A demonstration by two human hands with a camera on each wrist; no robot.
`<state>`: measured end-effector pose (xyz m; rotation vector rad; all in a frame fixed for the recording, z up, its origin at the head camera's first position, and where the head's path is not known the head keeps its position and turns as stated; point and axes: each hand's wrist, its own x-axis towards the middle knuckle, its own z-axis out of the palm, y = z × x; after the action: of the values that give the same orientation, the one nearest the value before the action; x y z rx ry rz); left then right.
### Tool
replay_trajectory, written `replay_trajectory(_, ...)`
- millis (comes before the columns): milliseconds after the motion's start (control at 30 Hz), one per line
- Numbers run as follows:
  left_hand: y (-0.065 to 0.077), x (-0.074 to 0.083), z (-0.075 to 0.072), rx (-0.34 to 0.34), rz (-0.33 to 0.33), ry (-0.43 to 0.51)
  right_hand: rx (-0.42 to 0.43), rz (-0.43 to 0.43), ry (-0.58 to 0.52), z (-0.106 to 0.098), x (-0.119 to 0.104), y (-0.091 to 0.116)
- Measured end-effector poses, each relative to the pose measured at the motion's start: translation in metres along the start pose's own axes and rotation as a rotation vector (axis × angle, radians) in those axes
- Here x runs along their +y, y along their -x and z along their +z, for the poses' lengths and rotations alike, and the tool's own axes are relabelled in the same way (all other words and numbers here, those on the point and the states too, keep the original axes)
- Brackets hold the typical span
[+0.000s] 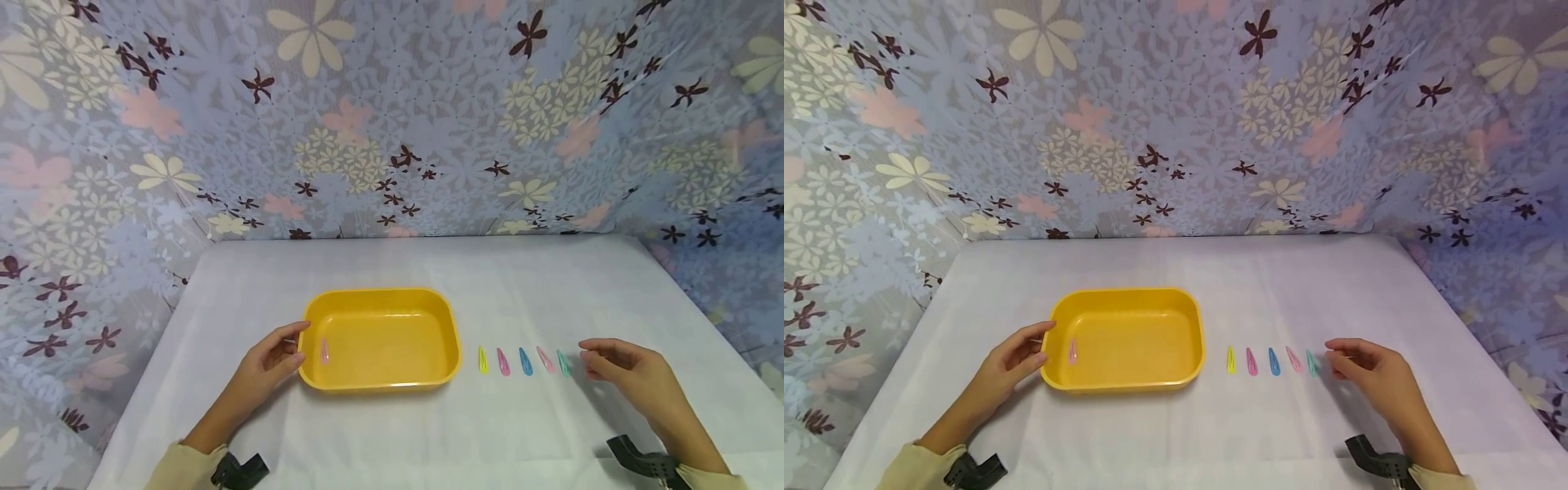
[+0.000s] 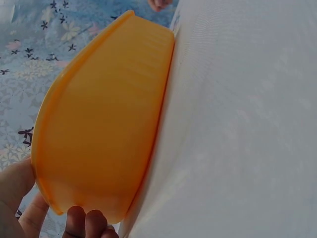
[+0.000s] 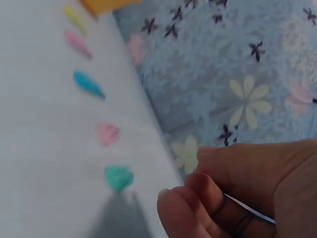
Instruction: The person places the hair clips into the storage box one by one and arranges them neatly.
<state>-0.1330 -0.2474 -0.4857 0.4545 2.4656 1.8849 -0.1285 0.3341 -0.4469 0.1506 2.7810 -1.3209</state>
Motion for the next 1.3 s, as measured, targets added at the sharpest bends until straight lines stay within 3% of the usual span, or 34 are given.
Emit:
replay_trajectory(167,0.0,0.001,-0.002,-0.011,0.009,0.012,0.064,-0.018,0.16,0.015,0.004,0.004)
replay_trajectory(333,0.0,-0.001,-0.001,-0.017,0.016,0.031,0.089,-0.034,0.221,0.023,0.004,0.006)
replay_trajectory(533,0.002,-0.001,0.0,-0.015,0.0,0.028,0.154,-0.13,0.317,0.026,0.007,0.003)
replay_trajectory(900,0.001,0.002,-0.001,-0.018,0.022,0.01,0.175,-0.145,0.313,0.03,0.007,-0.001)
replay_trajectory(1300,-0.001,0.003,-0.001,-0.018,-0.008,0.006,0.177,-0.175,0.333,0.03,0.007,-0.002)
